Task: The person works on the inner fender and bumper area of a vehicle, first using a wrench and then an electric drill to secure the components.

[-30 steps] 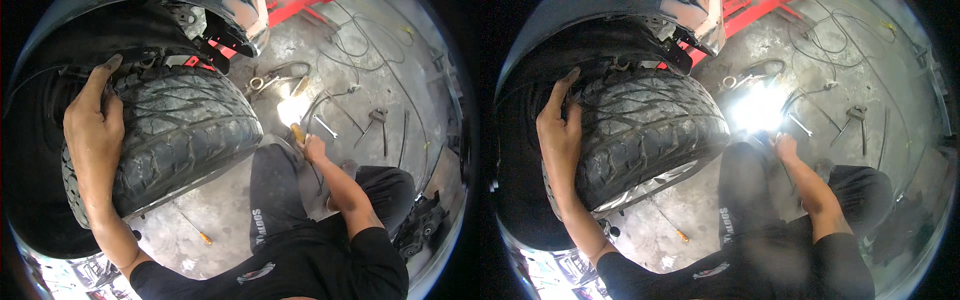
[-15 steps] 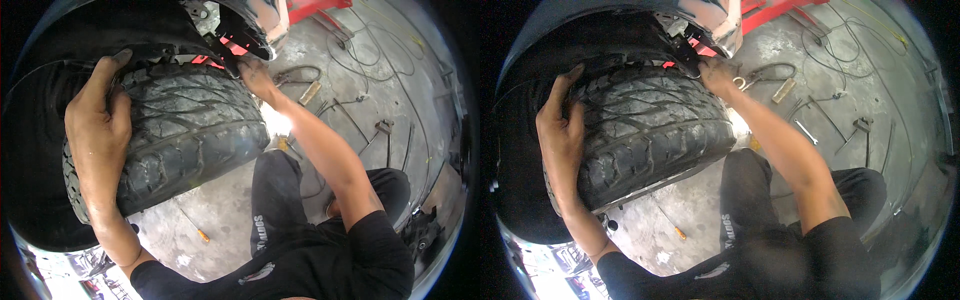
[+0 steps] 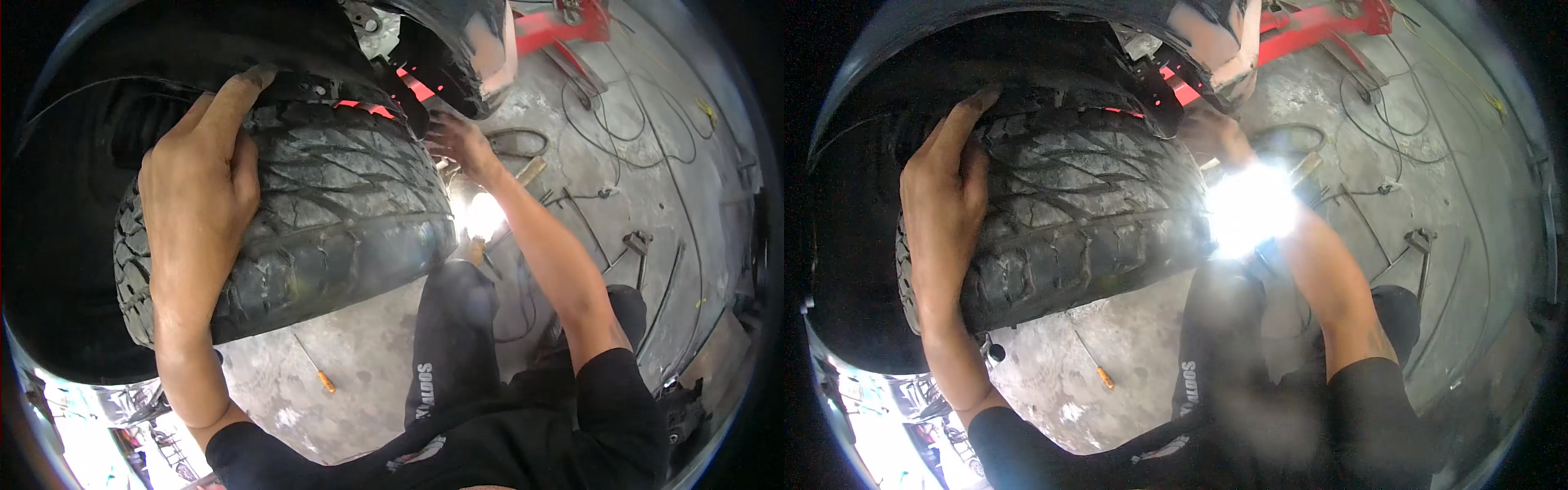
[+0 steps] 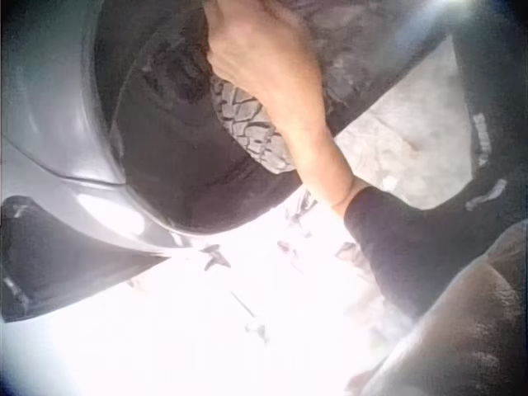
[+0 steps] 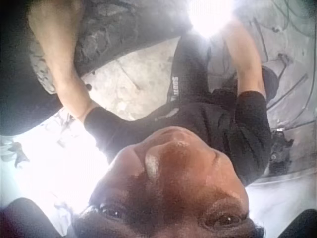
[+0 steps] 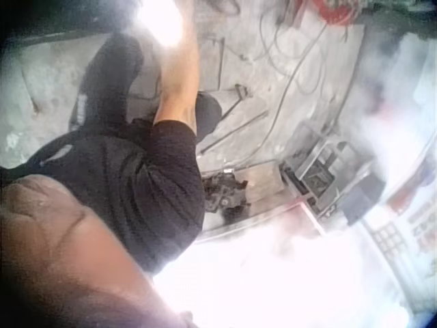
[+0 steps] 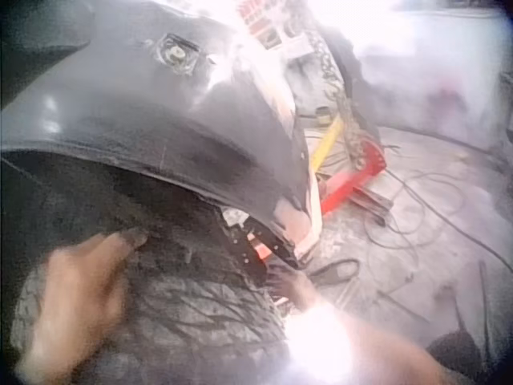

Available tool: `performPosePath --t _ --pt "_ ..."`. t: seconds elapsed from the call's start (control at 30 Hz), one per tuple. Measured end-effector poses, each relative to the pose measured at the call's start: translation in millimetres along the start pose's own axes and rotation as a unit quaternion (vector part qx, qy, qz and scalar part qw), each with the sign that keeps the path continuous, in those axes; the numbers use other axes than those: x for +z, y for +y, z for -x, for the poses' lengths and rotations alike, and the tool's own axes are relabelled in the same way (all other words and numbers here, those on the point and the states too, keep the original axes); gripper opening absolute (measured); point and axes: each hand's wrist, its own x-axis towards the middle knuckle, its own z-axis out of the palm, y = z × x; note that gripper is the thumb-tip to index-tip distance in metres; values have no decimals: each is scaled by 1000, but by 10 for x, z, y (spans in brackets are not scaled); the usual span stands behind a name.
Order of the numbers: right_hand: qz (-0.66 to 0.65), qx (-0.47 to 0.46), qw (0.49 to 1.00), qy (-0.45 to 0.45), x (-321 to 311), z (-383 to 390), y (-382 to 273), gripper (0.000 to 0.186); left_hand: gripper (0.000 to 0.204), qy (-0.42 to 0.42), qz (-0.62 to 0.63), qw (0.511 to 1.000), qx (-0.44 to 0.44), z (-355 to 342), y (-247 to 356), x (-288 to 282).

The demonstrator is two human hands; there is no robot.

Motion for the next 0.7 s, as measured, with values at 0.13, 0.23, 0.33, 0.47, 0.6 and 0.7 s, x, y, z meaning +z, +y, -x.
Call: performPosePath --t 0.13,0.23,0.33,0.47,0.6,0.7 --pt "-181 -24 983 18 92 -269 84 50 49 -6 24 999 -23 -11 -60 29" --pt "-119 -66 983 123 177 -583 104 37 42 -31 41 999 -19 -119 2 -10" --pt "9 -88 994 63 219 -479 170 36 45 -38 37 998 -21 -5 -12 -19" --pt "34 -36 997 66 246 -514 138 35 53 -40 33 999 -7 1 -48 -4" --pt "2 -14 998 65 17 -519 148 33 65 -81 23 996 18 -85 -14 118" --pt "-55 93 994 34 156 -498 -31 37 58 -62 -92 991 81 -127 -52 223"
